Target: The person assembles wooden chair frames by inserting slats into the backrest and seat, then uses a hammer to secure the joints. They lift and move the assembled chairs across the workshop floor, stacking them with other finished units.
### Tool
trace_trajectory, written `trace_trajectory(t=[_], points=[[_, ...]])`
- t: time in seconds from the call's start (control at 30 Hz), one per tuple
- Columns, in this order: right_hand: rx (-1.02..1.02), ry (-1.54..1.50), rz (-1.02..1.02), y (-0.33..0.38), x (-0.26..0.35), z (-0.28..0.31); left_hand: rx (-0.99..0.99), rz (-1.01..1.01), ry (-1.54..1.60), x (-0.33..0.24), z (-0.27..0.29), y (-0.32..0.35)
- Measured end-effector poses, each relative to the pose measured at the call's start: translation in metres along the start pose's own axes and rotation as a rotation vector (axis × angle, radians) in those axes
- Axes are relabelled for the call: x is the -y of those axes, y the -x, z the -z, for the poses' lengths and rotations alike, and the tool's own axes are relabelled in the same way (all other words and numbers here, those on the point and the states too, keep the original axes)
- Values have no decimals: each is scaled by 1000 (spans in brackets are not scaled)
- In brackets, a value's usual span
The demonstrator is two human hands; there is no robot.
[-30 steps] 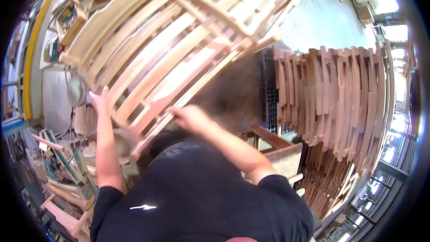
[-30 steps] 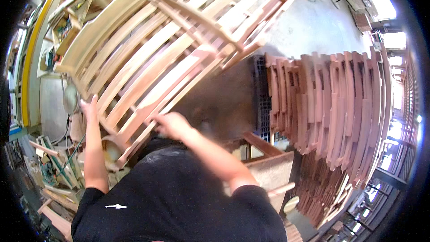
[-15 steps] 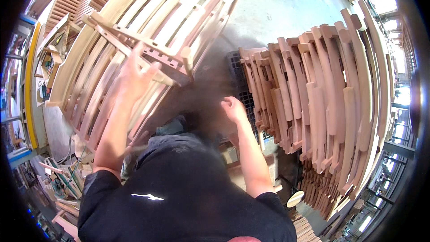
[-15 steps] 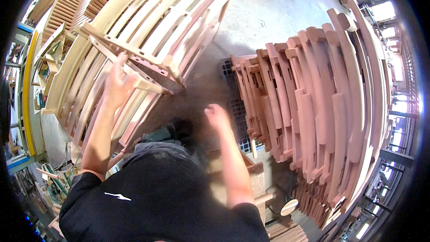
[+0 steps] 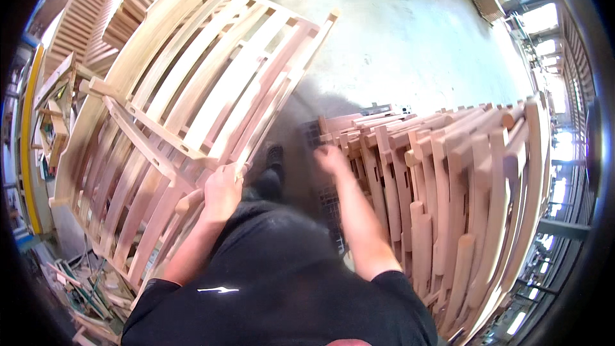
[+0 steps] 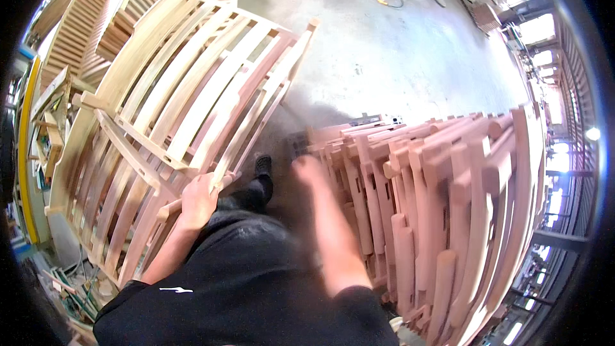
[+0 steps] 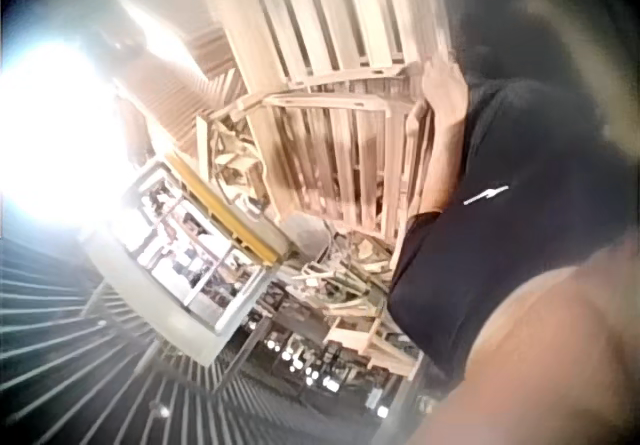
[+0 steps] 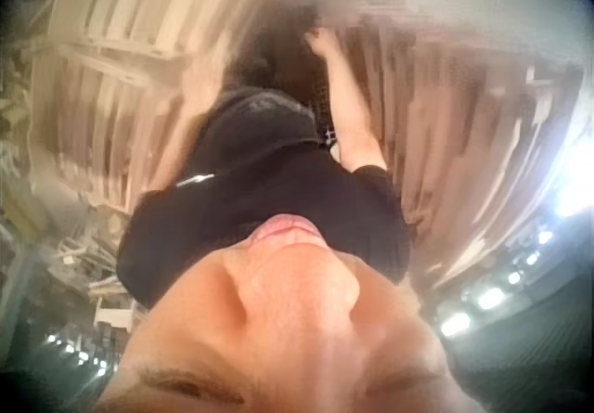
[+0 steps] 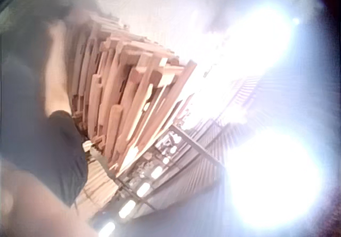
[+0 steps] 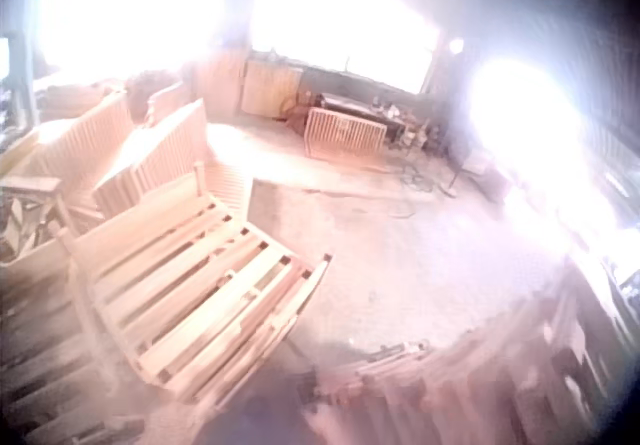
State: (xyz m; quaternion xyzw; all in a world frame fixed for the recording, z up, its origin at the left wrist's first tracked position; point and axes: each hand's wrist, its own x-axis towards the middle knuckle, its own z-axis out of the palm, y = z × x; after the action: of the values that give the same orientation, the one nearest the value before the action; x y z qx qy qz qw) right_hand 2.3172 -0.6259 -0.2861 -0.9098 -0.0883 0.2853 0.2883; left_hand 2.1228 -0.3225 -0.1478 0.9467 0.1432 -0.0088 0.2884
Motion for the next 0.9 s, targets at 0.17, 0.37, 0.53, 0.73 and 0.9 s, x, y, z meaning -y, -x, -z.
trace_trajectory(t=[0.17, 0.37, 0.53, 0.73, 0.9], points=[[-3, -298, -173, -97, -59, 2, -105, 5, 47, 3, -2, -16], [-157, -799, -511, -204, -26, 70, -318, 206, 185, -5, -8, -19], [-433, -877, -371, -280, 54, 148, -397, 301, 223, -9, -7, -22], [-290, -732, -88, -377, 133, 260, -453, 549, 310, -21, -4, -30], [422, -97, -92, -405, 212, 277, -466, 835, 435, -23, -15, -37]])
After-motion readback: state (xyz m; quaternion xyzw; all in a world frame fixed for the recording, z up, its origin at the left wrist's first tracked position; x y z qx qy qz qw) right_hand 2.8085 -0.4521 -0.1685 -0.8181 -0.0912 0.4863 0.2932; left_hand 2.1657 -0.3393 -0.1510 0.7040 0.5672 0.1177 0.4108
